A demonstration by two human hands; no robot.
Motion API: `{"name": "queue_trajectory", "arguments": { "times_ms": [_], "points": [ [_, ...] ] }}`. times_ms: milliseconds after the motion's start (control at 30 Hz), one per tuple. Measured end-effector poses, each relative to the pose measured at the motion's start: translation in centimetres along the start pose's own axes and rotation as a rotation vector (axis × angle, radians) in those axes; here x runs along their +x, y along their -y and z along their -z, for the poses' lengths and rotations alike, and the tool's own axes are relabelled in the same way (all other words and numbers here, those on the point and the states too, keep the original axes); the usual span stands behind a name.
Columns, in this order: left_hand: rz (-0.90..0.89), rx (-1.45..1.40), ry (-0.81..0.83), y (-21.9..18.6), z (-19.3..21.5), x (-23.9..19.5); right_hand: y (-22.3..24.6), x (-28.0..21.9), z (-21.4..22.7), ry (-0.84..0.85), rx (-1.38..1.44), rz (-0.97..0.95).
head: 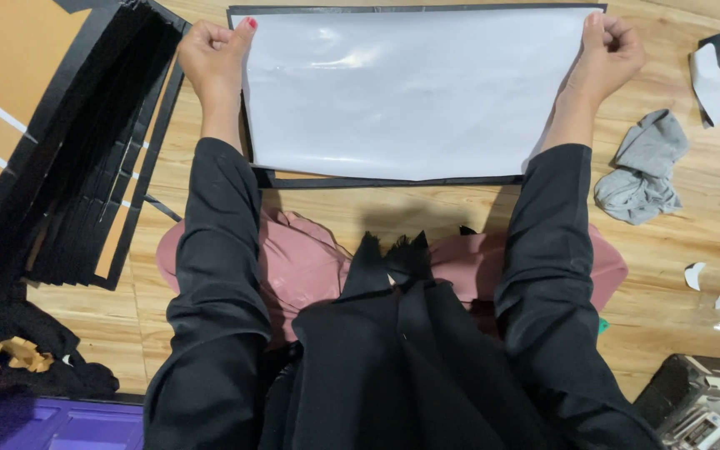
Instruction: Applying a white adhesive sheet to a black frame and smoothing it out with a cloth to create a cover.
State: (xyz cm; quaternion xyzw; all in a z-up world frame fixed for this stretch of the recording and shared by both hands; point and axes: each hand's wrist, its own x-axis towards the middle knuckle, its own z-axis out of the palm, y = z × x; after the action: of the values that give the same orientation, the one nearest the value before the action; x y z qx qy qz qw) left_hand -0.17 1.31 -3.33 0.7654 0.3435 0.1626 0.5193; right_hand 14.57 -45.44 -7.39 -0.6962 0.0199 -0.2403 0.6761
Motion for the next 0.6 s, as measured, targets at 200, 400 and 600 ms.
{"name": "queue_trajectory", "arguments": {
  "times_ms": [200,400,600],
  "points": [
    [-0.016,-0.022,0.006,0.0,-0.2,-0.1,-0.2,-0.1,0.5,-0.004,-0.019,-0.025],
    [-0.02,0.024,-0.034,0.0,-0.3,0.0,0.2,0.0,0.2,-0.02,-0.069,-0.033],
    [0.005,0.01,-0.002,0.0,-0.3,0.2,0.6,0.0,0.1,-0.016,-0.134,-0.021]
  ]
}}
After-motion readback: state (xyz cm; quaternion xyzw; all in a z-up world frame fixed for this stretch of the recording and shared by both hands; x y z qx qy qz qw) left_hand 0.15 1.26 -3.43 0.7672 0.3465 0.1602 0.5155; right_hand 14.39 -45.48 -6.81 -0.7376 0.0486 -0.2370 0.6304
